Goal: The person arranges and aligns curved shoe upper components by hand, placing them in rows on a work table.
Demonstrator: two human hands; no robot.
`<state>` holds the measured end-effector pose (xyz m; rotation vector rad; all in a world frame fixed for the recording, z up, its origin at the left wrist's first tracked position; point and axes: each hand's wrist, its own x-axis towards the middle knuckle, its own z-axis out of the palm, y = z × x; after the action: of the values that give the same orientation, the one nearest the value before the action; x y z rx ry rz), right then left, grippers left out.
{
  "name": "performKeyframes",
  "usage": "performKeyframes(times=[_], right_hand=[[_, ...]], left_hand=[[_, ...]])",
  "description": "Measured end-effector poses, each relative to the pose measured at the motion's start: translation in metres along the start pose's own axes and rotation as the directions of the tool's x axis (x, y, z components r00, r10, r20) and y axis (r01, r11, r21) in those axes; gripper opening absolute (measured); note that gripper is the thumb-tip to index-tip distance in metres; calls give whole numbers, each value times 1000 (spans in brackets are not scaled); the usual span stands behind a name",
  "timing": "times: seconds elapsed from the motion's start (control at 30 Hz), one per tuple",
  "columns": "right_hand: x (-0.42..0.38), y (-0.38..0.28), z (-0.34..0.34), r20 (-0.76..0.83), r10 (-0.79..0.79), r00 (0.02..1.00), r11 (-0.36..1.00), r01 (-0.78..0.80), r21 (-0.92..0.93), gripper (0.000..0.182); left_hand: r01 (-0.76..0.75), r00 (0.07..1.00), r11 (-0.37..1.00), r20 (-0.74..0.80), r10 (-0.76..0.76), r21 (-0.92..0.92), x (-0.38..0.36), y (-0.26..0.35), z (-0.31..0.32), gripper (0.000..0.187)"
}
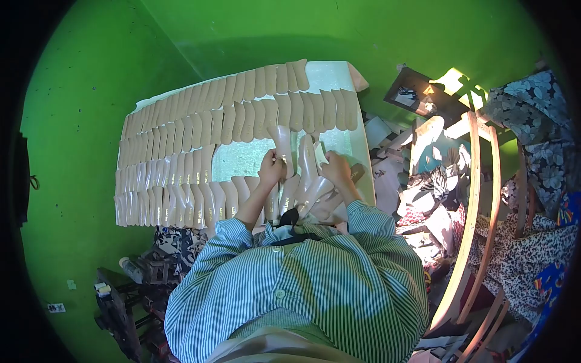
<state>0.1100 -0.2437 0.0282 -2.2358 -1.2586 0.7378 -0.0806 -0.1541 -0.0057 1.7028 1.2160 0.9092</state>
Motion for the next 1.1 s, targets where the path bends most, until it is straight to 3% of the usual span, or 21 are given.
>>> performKeyframes(times=[0.03,0.1,0.23,0.3,0.4,0.43,0.5,0.73,0.87,0.97,1.1], right_hand=[[-1,-2,-4,-2,-3,1000,1000,3,0,32],[-3,-10,-13,-80,75,994,997,-75,-2,30],[-17,-32,-33,-176,54,983,997,-63,-49,27],[-23,-42,-37,-323,-68,944,988,19,-150,22],[-30,-54,-29,-352,-196,915,958,103,-266,20],[-32,-56,-21,-352,-200,914,958,106,-267,20],[-40,-55,1,-246,-279,928,913,178,-366,22],[-61,-37,29,-80,-388,918,825,307,-474,24],[-58,-28,27,-20,-353,936,844,309,-438,22],[-57,-30,22,-16,-330,944,901,310,-302,23],[-55,-49,9,-174,-231,957,970,215,-110,25]], left_hand=[[-3,1000,1000,-3,3,-1,-3,6,-1,24],[140,988,975,93,-125,-171,-10,16,-3,24],[164,982,965,130,-140,-205,-16,22,-4,23],[153,982,953,153,-115,-262,-18,19,-2,25],[157,979,912,179,-94,-378,-21,20,1,29],[155,980,912,176,-93,-379,-22,24,0,29],[347,932,787,285,-227,-510,-28,33,-3,36],[330,944,767,165,-287,-550,-37,19,-5,37],[349,937,778,227,-267,-523,-35,16,-6,35],[340,939,816,211,-270,-468,-36,22,-7,34],[319,946,819,212,-245,-477,-37,25,-5,35]])
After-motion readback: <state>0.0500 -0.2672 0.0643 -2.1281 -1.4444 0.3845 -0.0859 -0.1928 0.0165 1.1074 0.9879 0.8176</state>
